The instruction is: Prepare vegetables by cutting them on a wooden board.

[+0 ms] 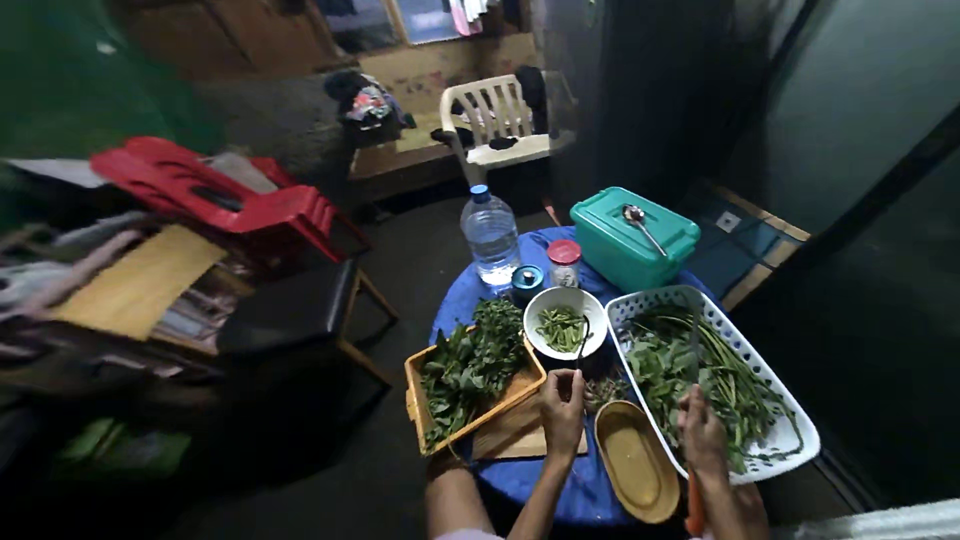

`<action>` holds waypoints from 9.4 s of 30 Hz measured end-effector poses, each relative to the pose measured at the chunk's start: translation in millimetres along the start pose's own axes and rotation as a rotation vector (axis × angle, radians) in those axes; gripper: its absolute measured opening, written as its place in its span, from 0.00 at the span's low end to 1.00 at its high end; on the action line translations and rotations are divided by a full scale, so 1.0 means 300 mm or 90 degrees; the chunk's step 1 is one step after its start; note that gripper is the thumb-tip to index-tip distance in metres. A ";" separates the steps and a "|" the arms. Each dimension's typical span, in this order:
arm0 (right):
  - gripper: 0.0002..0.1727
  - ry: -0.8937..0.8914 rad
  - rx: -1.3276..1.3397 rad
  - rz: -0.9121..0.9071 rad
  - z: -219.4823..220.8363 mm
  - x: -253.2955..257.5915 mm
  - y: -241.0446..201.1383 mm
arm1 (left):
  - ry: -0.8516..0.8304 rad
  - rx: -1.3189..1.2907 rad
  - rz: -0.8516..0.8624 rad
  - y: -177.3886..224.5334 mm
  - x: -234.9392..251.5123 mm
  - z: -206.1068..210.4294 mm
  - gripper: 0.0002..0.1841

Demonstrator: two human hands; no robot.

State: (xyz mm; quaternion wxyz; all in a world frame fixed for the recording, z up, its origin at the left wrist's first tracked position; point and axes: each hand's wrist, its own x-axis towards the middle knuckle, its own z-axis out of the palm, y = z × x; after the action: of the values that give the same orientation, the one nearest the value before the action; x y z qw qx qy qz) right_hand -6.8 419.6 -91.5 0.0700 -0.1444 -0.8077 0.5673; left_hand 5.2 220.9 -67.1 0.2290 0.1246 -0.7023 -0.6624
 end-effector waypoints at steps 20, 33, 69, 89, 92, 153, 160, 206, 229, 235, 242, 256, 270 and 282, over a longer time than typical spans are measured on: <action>0.33 -0.159 0.096 0.193 0.023 -0.022 0.025 | 0.082 0.462 -0.394 -0.203 0.471 -0.776 0.22; 0.36 -0.185 0.177 0.139 -0.022 -0.054 0.013 | 0.032 0.212 -0.255 -0.048 0.406 -0.801 0.12; 0.24 -0.366 0.084 0.014 0.302 -0.184 -0.165 | 0.211 0.245 0.198 -0.042 0.284 -0.612 0.10; 0.17 -0.382 -0.084 -0.175 0.816 -0.130 -0.340 | 0.380 0.082 0.162 0.024 0.300 -0.742 0.13; 0.17 -0.379 -0.088 -0.150 0.821 -0.110 -0.319 | 0.380 -0.032 0.138 0.050 0.293 -0.747 0.14; 0.34 -0.335 -0.014 -0.026 -0.072 0.015 -0.041 | -0.473 0.142 0.091 0.111 0.032 0.146 0.15; 0.33 -0.082 -0.074 -0.052 0.000 0.018 -0.063 | -0.345 0.170 0.231 0.067 -0.011 0.102 0.06; 0.54 -0.309 0.505 -0.020 0.094 -0.248 -0.255 | -0.237 -0.030 0.143 0.261 0.196 -0.354 0.12; 0.41 0.041 0.255 -0.048 0.007 -0.089 -0.088 | -0.154 0.053 0.476 0.042 -0.135 0.149 0.07; 0.35 -0.017 0.283 0.093 -0.078 -0.013 -0.004 | -0.190 0.172 0.561 -0.039 -0.068 0.103 0.08; 0.45 -0.382 0.298 -0.003 -0.183 0.001 -0.124 | -0.302 0.191 0.637 -0.043 -0.034 0.064 0.08; 0.41 -0.254 -0.035 -0.167 0.009 0.002 -0.097 | -0.239 0.144 0.560 -0.086 -0.104 -0.040 0.08; 0.38 0.001 -0.073 -0.023 -0.070 0.054 -0.061 | -0.341 0.282 -0.189 -0.265 0.075 -0.266 0.18; 0.38 -0.252 0.005 0.171 -0.104 0.000 0.011 | 0.127 0.439 -0.187 -0.211 0.520 -0.729 0.16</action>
State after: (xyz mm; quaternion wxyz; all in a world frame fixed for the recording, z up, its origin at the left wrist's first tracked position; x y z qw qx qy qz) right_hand 2.4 448.7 -83.7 -0.1652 -0.1360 -0.7772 0.5918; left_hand -31.4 -50.4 -101.3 0.1435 0.3574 -0.8326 -0.3980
